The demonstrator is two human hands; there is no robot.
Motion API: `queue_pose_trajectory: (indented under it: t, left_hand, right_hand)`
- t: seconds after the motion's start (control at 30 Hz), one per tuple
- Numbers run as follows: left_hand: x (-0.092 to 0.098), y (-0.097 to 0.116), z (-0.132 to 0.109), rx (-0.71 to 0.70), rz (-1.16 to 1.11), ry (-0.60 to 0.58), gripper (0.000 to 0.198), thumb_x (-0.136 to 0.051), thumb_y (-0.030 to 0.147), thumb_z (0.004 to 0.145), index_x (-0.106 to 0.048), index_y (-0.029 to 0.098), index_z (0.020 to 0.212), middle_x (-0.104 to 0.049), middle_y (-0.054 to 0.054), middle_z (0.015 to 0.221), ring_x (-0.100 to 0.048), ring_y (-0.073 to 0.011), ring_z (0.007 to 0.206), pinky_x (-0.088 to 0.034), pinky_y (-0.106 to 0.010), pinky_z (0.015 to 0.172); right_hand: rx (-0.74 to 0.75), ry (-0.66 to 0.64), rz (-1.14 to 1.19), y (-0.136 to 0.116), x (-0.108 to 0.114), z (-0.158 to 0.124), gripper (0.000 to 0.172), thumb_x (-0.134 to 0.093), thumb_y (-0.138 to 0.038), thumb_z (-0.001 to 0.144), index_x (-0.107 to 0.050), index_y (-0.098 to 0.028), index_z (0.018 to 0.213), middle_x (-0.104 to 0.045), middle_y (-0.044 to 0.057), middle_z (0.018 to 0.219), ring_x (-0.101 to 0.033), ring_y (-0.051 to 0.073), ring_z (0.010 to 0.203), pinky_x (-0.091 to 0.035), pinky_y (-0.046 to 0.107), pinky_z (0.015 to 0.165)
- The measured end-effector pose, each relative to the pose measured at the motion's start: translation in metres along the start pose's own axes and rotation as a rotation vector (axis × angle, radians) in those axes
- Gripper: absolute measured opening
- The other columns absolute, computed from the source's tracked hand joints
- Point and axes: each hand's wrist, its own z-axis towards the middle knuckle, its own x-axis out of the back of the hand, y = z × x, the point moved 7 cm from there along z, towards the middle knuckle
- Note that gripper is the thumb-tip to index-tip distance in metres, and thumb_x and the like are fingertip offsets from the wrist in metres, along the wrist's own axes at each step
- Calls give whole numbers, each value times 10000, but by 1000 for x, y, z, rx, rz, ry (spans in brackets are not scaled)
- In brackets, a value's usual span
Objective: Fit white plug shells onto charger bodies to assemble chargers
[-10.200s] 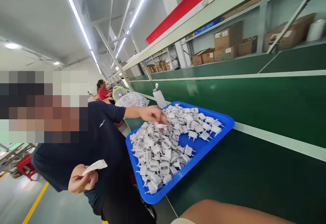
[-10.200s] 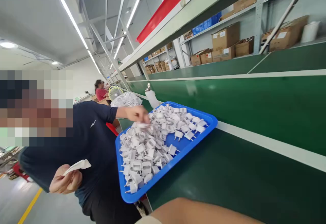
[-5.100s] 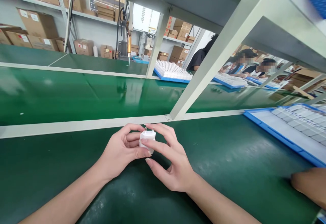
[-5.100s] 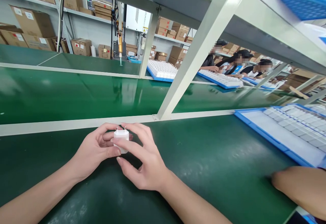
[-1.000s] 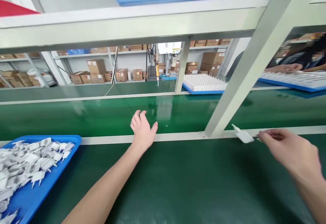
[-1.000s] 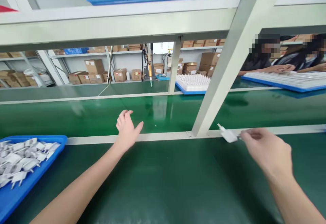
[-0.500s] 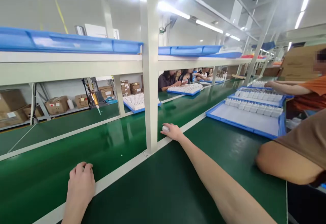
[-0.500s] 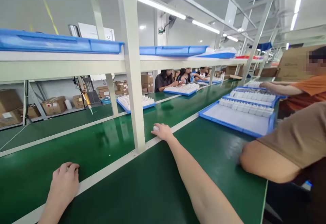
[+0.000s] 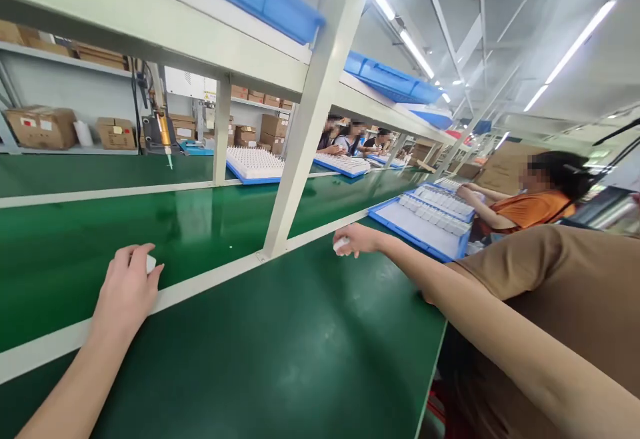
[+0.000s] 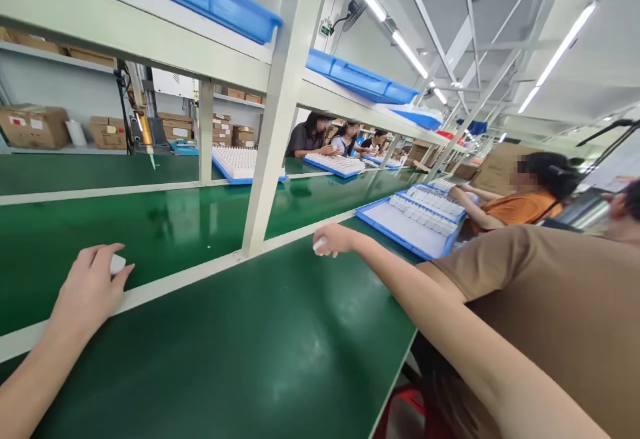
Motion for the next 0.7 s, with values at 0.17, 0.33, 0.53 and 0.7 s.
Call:
queue_pose_trajectory:
  t: [0.17, 0.33, 0.53, 0.7]
  left_hand:
    - [19, 17, -12, -48, -122, 21, 519, -281, 456, 951, -556, 143, 1261, -540, -197, 1276, -541, -390, 1206, -532, -496, 913]
    - [33, 34, -36, -22, -239, -224, 577, -366, 598, 926, -519, 188, 1302, -594, -144, 1296, -652, -332, 1046, -555, -396, 788]
    - [53, 35, -81, 15, -380, -388, 737, -558, 779, 764, -485, 274, 1295, -686, -119, 1178, -691, -327, 886, -525, -344, 637]
    - [69, 44, -119, 79, -506, -524, 712, -699, 720, 692, -517, 286, 1226, -706, -29, 1049, -675, -250, 820, -529, -323, 722]
  right_hand:
    - [-87, -121, -77, 0, -33, -52, 259, -657, -325, 995, -642, -139, 1175, -672, 69, 1099, -681, 185, 892, -606, 355, 765]
    - [-80, 217, -7, -23, 2, -89, 303, -647, -349, 998, -628, -154, 1230, -648, 91, 1201, -665, 222, 1005, -589, 417, 859]
    - [46, 785, 232, -74, 40, -151, 326, -543, -392, 1042, -580, -167, 1274, -607, 107, 1258, -621, 248, 1095, -531, 467, 949]
    - [487, 568, 562, -213, -55, -155, 285, -473, -430, 1039, -555, -213, 1203, -661, 47, 1031, -660, 186, 913, -561, 342, 834]
